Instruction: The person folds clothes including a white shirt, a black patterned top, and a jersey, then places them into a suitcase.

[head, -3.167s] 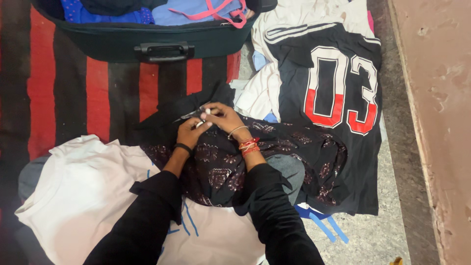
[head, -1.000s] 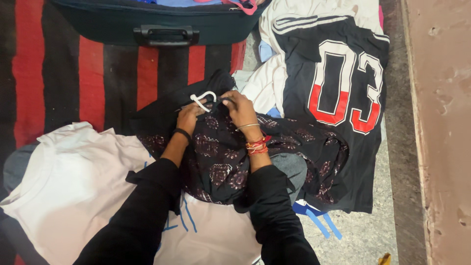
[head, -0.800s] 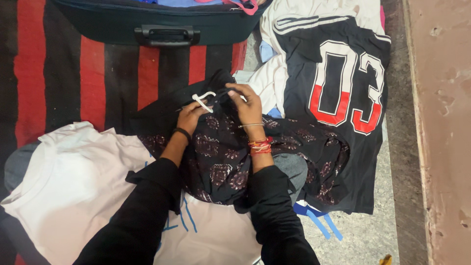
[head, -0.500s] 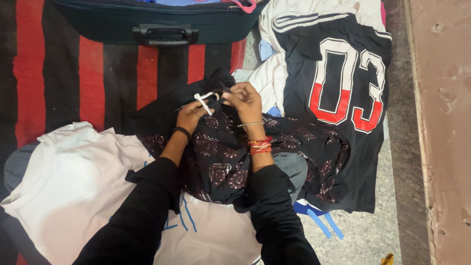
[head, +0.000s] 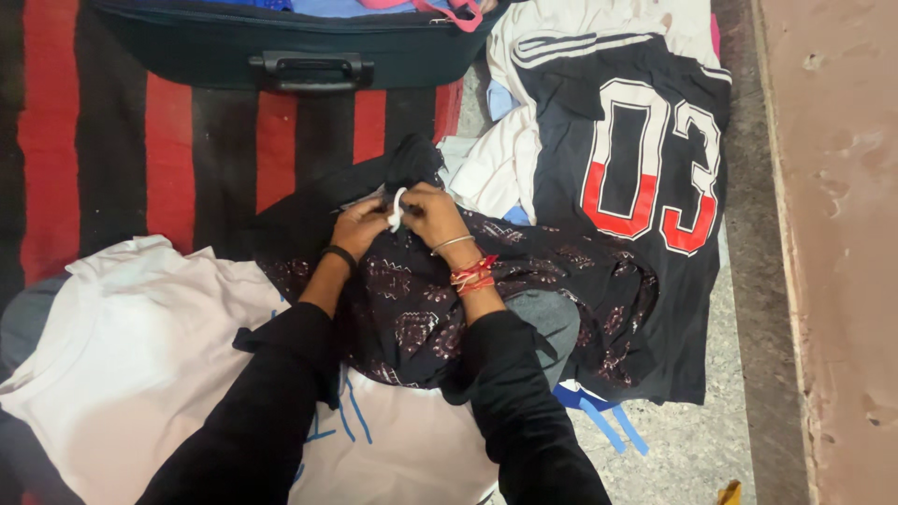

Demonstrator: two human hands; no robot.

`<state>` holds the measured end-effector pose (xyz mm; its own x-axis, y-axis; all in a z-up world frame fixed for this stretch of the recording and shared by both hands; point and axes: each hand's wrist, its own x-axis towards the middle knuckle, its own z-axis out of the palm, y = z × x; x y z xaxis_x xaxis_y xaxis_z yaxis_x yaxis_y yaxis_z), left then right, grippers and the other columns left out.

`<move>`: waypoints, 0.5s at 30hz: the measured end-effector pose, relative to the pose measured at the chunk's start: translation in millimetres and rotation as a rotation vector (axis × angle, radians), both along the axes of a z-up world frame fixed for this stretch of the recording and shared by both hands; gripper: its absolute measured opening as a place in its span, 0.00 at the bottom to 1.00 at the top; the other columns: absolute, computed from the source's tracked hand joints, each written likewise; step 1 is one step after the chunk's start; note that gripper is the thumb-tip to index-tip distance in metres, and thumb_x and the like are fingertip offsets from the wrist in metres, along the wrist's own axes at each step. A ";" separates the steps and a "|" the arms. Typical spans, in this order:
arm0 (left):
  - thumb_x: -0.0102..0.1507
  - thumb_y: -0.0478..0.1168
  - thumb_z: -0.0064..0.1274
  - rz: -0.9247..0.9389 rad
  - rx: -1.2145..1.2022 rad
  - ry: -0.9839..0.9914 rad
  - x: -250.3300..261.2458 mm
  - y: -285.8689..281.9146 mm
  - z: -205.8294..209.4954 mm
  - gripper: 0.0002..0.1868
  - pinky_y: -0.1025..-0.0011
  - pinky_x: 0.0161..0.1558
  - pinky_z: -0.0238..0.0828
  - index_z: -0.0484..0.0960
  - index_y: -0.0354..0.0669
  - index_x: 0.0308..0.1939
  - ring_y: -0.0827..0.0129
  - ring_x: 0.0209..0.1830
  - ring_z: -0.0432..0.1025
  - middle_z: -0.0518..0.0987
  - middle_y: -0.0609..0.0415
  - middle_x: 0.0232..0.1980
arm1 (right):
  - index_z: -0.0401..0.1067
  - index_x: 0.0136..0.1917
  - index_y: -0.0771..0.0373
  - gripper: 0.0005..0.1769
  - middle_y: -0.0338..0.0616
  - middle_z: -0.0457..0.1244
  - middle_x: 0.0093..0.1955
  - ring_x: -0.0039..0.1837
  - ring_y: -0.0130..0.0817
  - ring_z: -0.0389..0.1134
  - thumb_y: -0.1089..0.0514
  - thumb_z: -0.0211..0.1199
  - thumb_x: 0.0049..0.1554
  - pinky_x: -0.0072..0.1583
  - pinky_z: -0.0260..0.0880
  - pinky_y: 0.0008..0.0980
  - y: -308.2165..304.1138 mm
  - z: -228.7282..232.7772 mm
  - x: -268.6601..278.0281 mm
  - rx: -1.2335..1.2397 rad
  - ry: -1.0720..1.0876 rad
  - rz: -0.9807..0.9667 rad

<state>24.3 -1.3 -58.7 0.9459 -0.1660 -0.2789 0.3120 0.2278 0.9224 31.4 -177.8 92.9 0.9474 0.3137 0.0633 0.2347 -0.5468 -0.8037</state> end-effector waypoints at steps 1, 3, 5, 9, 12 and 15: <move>0.61 0.40 0.62 -0.030 0.006 0.014 -2.6 1.5 6.5 0.19 0.78 0.53 0.74 0.84 0.37 0.55 0.75 0.49 0.78 0.85 0.56 0.50 | 0.75 0.52 0.65 0.17 0.44 0.69 0.42 0.43 0.35 0.72 0.68 0.70 0.48 0.47 0.72 0.31 1.2 1.4 0.1 0.030 0.035 -0.025; 0.61 0.40 0.62 -0.062 0.044 0.037 -4.9 2.6 20.5 0.17 0.78 0.53 0.73 0.86 0.36 0.52 0.75 0.48 0.78 0.86 0.55 0.48 | 0.70 0.56 0.63 0.23 0.41 0.68 0.40 0.41 0.33 0.72 0.67 0.71 0.47 0.46 0.73 0.30 4.0 5.4 -0.2 0.096 0.126 -0.100; 0.63 0.41 0.63 -0.069 0.110 0.057 -6.4 2.1 29.8 0.16 0.79 0.52 0.71 0.87 0.37 0.51 0.75 0.47 0.77 0.86 0.55 0.47 | 0.63 0.61 0.61 0.31 0.37 0.67 0.38 0.40 0.31 0.72 0.66 0.71 0.46 0.45 0.73 0.29 7.1 9.0 -0.8 0.168 0.240 -0.201; 0.60 0.39 0.63 -0.090 0.097 0.053 -8.4 3.0 25.5 0.16 0.77 0.49 0.73 0.88 0.36 0.50 0.73 0.45 0.78 0.87 0.54 0.46 | 0.66 0.65 0.59 0.35 0.39 0.65 0.41 0.42 0.34 0.70 0.69 0.72 0.45 0.47 0.72 0.30 3.1 14.1 -0.8 0.093 0.196 -0.119; 0.59 0.38 0.62 -0.094 0.046 0.034 -6.0 2.9 17.0 0.16 0.77 0.50 0.75 0.87 0.37 0.50 0.73 0.45 0.79 0.86 0.54 0.47 | 0.78 0.53 0.62 0.20 0.41 0.66 0.43 0.45 0.34 0.70 0.68 0.72 0.45 0.47 0.72 0.30 -0.7 14.1 1.8 0.066 0.000 0.045; 0.60 0.38 0.63 -0.060 -0.029 0.078 -4.8 2.3 19.8 0.14 0.77 0.51 0.74 0.85 0.38 0.48 0.73 0.46 0.79 0.86 0.55 0.47 | 0.79 0.46 0.62 0.12 0.40 0.66 0.43 0.44 0.32 0.70 0.67 0.73 0.47 0.48 0.71 0.28 -4.3 12.8 1.6 0.045 -0.024 -0.005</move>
<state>19.5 0.9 -38.9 0.9096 -0.2313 -0.3452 0.3963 0.2331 0.8880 33.1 -182.1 105.7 0.9469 0.3055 0.0999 0.2516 -0.5113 -0.8218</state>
